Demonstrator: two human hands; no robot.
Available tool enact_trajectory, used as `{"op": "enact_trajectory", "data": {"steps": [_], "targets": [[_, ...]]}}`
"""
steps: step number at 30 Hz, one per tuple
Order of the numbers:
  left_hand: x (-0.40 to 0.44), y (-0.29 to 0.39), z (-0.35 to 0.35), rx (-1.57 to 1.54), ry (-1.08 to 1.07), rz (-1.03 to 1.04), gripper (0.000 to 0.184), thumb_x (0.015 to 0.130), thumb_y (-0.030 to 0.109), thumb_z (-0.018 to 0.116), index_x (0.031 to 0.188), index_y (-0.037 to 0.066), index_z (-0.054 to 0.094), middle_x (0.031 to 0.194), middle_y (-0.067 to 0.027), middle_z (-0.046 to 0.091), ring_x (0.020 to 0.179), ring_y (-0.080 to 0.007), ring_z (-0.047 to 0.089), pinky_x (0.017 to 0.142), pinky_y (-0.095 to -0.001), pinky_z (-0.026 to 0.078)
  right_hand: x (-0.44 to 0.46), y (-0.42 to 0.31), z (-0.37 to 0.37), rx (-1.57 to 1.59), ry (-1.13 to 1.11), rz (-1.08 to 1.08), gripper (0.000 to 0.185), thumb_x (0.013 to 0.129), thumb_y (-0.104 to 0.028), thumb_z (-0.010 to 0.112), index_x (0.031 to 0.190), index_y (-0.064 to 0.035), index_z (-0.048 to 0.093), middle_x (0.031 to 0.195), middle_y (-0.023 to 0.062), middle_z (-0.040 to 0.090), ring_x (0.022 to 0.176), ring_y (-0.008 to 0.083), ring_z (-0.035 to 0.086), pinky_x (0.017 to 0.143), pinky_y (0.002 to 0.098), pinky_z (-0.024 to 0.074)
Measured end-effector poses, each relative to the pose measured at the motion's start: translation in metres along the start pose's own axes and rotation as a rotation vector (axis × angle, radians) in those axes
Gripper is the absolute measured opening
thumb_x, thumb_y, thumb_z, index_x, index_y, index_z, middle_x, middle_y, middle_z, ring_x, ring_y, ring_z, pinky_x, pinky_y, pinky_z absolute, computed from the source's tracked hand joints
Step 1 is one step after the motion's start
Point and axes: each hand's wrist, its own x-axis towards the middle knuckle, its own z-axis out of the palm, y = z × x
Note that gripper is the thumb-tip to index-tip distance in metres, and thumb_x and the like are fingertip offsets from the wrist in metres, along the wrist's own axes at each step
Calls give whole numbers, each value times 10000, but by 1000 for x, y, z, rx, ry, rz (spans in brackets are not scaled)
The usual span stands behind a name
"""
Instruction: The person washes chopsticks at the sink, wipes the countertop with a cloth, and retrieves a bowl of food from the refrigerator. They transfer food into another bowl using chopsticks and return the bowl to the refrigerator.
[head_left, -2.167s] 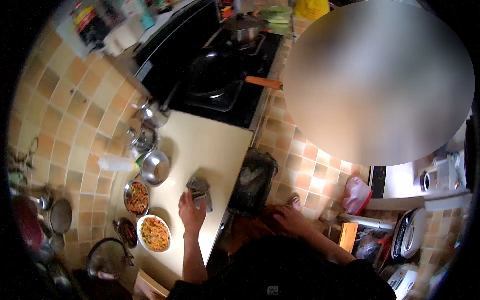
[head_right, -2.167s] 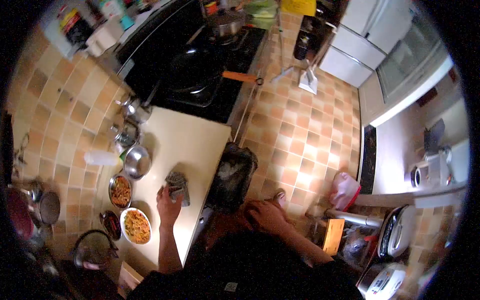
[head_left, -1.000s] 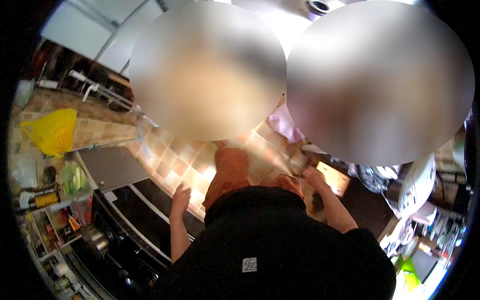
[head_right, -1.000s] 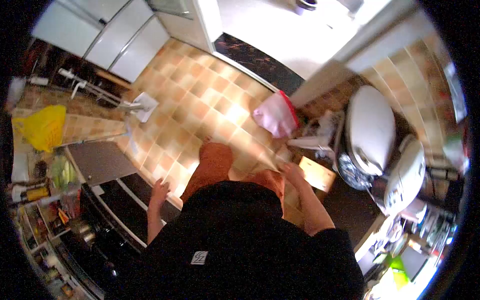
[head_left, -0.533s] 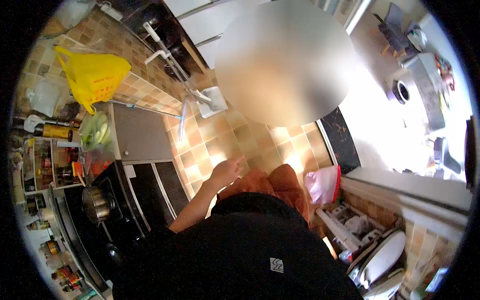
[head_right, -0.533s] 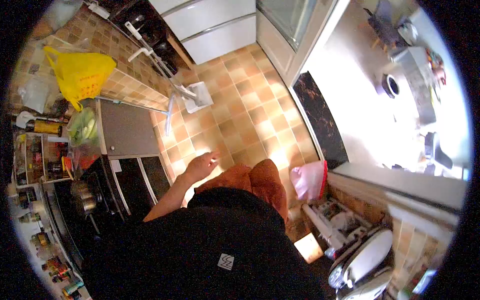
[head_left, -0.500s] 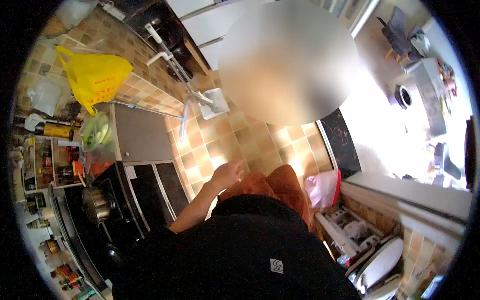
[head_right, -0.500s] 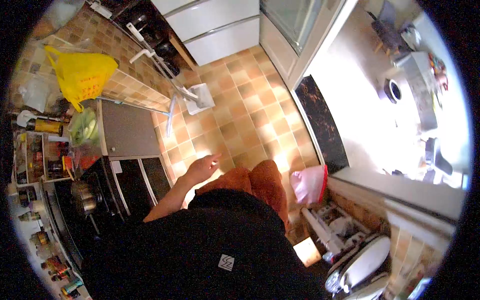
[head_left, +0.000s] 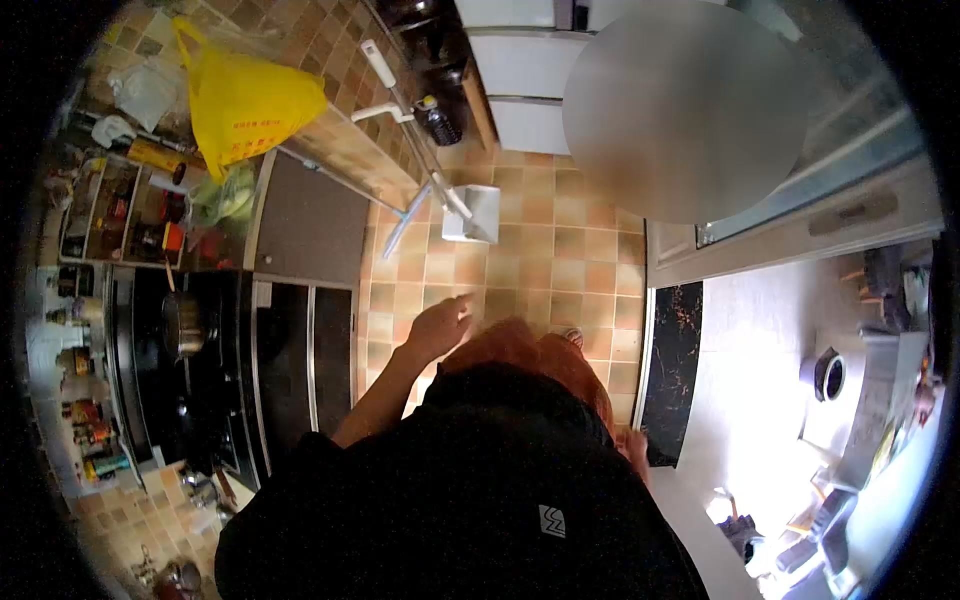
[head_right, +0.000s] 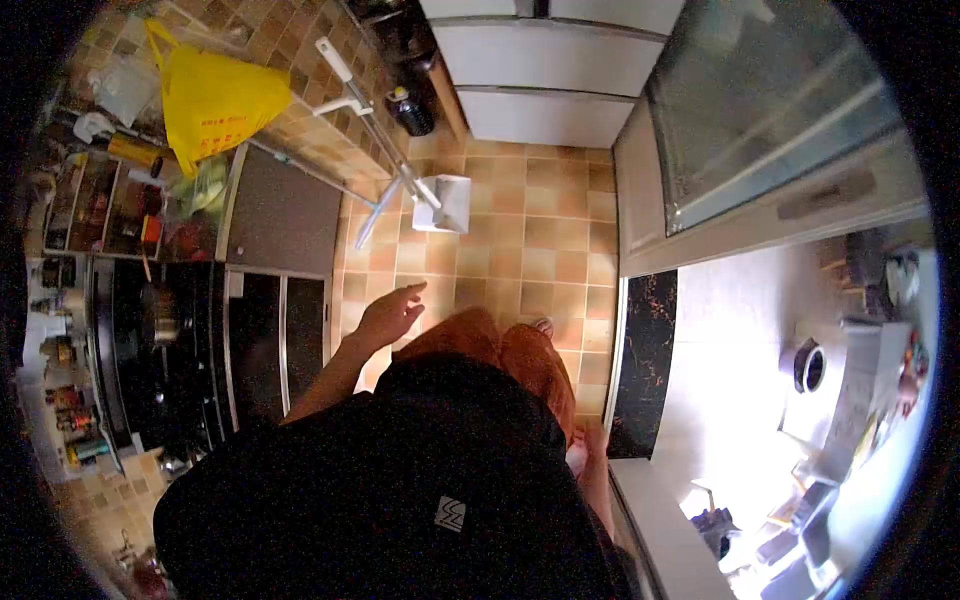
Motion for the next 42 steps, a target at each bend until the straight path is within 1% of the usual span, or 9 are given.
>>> {"op": "enact_trajectory", "data": {"steps": [7, 14, 20, 21, 26, 30, 33, 38, 42], "targets": [[15, 9, 6, -6, 180, -198, 382, 862, 200, 612, 1237, 126, 608, 1013, -198, 566, 932, -379, 596, 808, -464, 504, -9, -191, 53, -307, 295, -299, 351, 891, -404, 649, 846, -60, 591, 697, 79, 609, 607, 256, 639, 505, 427, 506], [-27, -14, 63, 17, 161, -251, 226, 797, 128, 620, 1014, 142, 681, 922, -177, 567, 871, -361, 607, 748, -467, 510, -39, -67, 49, -1179, 673, -521, 373, 761, -388, 697, 788, -17, 665, 771, 226, 666, 710, 407, 637, 673, 501, 489], [-21, 8, 72, -365, -202, -194, 310, 779, 193, 640, 1057, 68, 696, 947, -176, 692, 854, -315, 669, 808, -388, 528, -62, -26, 56, -1146, 682, -523, 240, 711, -230, 604, 661, 4, 589, 692, 267, 602, 680, 417, 614, 629, 531, 461], [-22, -3, 90, -527, -197, -154, 354, 830, 134, 576, 1168, 71, 659, 817, -89, 640, 752, -170, 604, 704, -307, 498, -58, -25, 51, -1050, 630, -457, 292, 727, -267, 620, 666, 8, 545, 692, 260, 597, 642, 404, 593, 607, 517, 454], [-53, -45, 165, 241, 320, 32, 522, 873, 300, 612, 1334, 72, 521, 1160, -223, 609, 1066, -354, 588, 914, -428, 492, -21, -50, 53, -867, 509, -605, 168, 854, -138, 639, 928, -8, 563, 658, 167, 578, 607, 311, 598, 565, 425, 473], [-58, -59, 167, -54, -2, -153, 611, 890, 360, 603, 1400, 61, 446, 1229, -238, 570, 1127, -360, 563, 974, -443, 460, -13, -78, 69, -737, 296, -751, 329, 965, -263, 600, 1195, -31, 560, 827, 68, 647, 683, 134, 643, 493, 293, 511], [-65, -61, 164, -256, -88, -292, 661, 901, 366, 588, 1451, 59, 387, 1286, -238, 559, 1192, -346, 549, 999, -445, 444, 16, -105, 80, -760, 353, -872, 337, 941, -214, 635, 1191, 5, 580, 923, 121, 642, 851, 244, 633, 783, 366, 511], [-107, -97, 196, -497, 203, -428, 556, 976, 240, 549, 1463, 52, 357, 1082, -132, 688, 961, -248, 684, 865, -371, 535, 6, -287, 213, -669, 374, -1313, 444, 967, -281, 607, 1316, -14, 546, 1214, 169, 617, 1141, 249, 592, 923, 375, 485], [-46, 42, 304, -508, 350, -194, 480, 991, 262, 536, 1386, 5, 446, 1000, -157, 683, 855, -231, 694, 780, -363, 542, -18, -405, 93, -306, 299, -1569, 442, 990, -287, 569, 1324, -1, 523, 1303, 158, 563, 1166, 237, 571, 938, 390, 473]]}}
